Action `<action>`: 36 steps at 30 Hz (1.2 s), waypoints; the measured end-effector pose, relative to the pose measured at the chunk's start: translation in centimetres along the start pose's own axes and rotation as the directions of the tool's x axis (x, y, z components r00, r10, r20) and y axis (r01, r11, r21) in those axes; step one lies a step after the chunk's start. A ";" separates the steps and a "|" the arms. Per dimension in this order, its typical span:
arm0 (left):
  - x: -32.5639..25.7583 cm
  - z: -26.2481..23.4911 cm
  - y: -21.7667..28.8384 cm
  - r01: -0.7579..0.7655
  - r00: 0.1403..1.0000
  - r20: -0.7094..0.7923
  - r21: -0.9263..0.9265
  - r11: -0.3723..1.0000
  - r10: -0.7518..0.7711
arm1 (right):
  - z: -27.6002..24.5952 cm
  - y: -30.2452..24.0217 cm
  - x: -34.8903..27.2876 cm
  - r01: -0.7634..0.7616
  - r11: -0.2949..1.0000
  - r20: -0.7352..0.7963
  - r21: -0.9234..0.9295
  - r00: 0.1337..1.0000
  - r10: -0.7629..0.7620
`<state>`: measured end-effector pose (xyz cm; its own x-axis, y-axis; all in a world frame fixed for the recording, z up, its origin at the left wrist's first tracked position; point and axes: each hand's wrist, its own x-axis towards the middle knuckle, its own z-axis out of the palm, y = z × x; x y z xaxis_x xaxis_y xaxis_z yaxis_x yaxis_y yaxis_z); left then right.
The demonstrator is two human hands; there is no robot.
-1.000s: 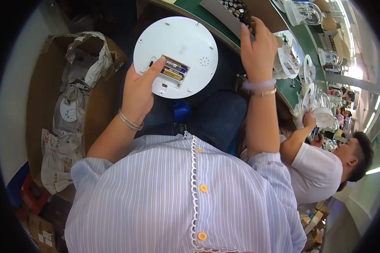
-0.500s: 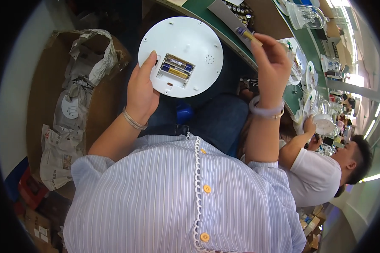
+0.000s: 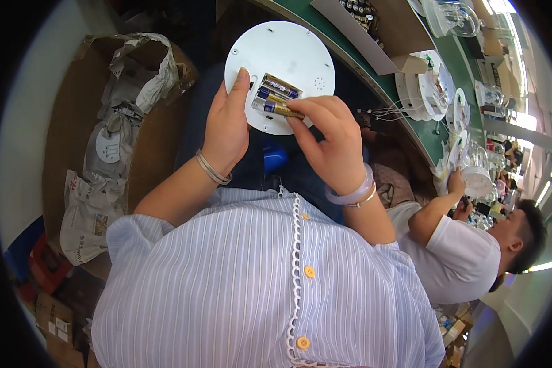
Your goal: The recorder is inserting multiple batteries into the battery compartment of circular white plastic light fixture components at an assembly line.
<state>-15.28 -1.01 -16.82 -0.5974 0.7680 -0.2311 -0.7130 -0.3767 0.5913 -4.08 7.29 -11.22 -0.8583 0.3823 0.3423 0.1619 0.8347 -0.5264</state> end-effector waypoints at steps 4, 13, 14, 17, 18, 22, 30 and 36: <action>-0.2 0.1 0.0 -0.008 1.000 0.004 0.007 1.000 0.008 | -0.7 -0.3 -0.5 0.000 0.999 0.050 -0.041 0.999 0.002; -0.8 0.6 -0.3 0.057 0.997 0.050 0.034 0.998 -0.058 | 0.7 0.0 0.0 0.049 0.978 -0.034 0.203 0.998 -0.043; -0.8 0.5 -0.2 0.053 0.997 0.047 0.034 0.998 -0.054 | 0.4 -0.4 -0.1 0.026 0.975 -0.051 0.222 0.999 -0.015; -0.8 0.6 -0.1 0.032 0.999 0.035 0.020 0.999 -0.033 | -0.3 -0.9 -0.2 0.000 0.995 0.000 0.097 1.000 0.000; -0.8 0.6 -0.1 0.020 1.000 0.022 0.012 1.000 -0.021 | -0.2 -1.0 -0.3 0.002 1.000 0.035 0.028 0.999 -0.003; -1.0 0.5 0.0 0.052 0.999 0.018 -0.015 0.999 -0.052 | 0.1 -0.7 -0.8 -0.065 0.998 0.103 -0.025 0.992 0.068; -1.0 0.8 0.4 -0.030 0.999 -0.024 -0.076 0.997 0.029 | -0.1 -0.5 -1.0 -0.217 0.976 -0.220 -0.019 0.953 0.208; -1.2 0.8 0.0 -0.108 0.993 -0.058 -0.005 0.994 0.107 | 1.1 0.8 -0.8 -0.449 0.497 0.109 0.742 0.813 0.572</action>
<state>-14.30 -1.51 -15.89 -0.6905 0.6919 -0.2107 -0.6465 -0.4599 0.6087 -3.84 7.21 -12.74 -0.6584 0.7450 -0.1077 0.1050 -0.0508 -0.9932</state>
